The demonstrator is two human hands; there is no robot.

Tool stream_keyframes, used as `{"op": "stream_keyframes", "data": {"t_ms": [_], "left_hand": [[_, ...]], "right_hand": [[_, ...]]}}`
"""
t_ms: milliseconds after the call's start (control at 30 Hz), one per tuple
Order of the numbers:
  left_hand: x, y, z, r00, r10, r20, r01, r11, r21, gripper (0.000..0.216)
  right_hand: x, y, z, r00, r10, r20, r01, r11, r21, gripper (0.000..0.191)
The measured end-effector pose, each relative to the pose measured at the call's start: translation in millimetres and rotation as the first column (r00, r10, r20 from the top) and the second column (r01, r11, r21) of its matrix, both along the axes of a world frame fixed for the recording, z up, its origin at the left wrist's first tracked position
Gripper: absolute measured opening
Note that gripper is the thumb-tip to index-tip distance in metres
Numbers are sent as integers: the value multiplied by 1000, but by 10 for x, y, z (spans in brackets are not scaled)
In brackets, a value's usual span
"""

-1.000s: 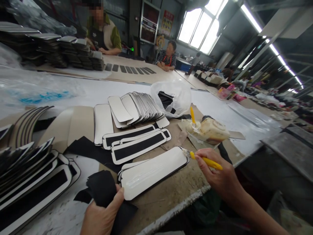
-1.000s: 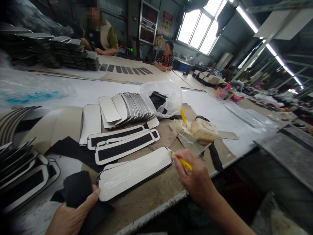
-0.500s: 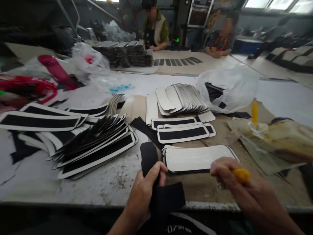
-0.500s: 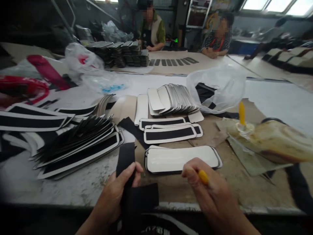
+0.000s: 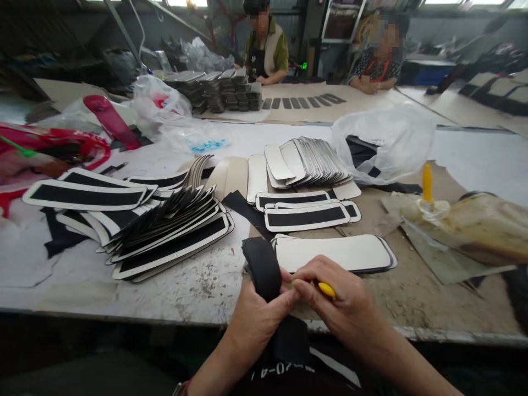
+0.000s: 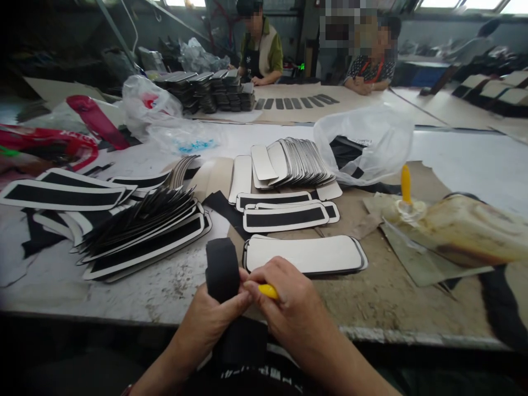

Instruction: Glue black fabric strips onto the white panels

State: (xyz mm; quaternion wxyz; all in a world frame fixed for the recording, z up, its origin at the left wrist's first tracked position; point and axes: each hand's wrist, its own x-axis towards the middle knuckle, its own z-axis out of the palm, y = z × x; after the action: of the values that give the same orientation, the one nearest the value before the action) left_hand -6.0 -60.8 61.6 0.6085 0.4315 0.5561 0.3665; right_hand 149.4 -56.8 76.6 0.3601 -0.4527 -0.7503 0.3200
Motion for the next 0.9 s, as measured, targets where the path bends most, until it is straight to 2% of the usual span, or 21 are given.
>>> {"op": "stream_keyframes", "data": {"t_ms": [133,233,400,500,600,667,767,867,900], "left_hand": [[30,-56,-9,998,-37,-44,39,999,32,34],[50,-98,-21,991,-51,-126,63,994,92,29],[125,-142,-18,990,-69,-121,81,992,96,31],[170,-144,8,990,-90,-110,102,989,107,34],[165,-134,41,986,-130,-104,139,987,84,36],[134,-123,56,988,-149,-35,151,987,59,38],[87,-95,48,982,-108,155,102,994,42,38],[77,-55,-1,933,-27,360,51,997,-58,44],[82,-43,-21,912,-4,411,46,995,-92,44]], "right_hand": [[78,-39,62,997,63,39,-57,989,-139,13],[115,-74,109,996,90,17,-82,956,-283,11],[100,-146,72,981,-41,-191,-54,881,-470,20],[104,-155,32,958,-120,-261,-35,854,-519,26],[197,-156,22,943,-238,-231,95,861,-499,31],[323,-187,7,953,-267,-144,180,880,-440,37],[566,-293,-80,980,-133,146,167,952,-257,40],[746,-403,-197,907,-82,413,129,988,-87,14],[763,-425,-217,890,-101,444,138,989,-52,22]]}}
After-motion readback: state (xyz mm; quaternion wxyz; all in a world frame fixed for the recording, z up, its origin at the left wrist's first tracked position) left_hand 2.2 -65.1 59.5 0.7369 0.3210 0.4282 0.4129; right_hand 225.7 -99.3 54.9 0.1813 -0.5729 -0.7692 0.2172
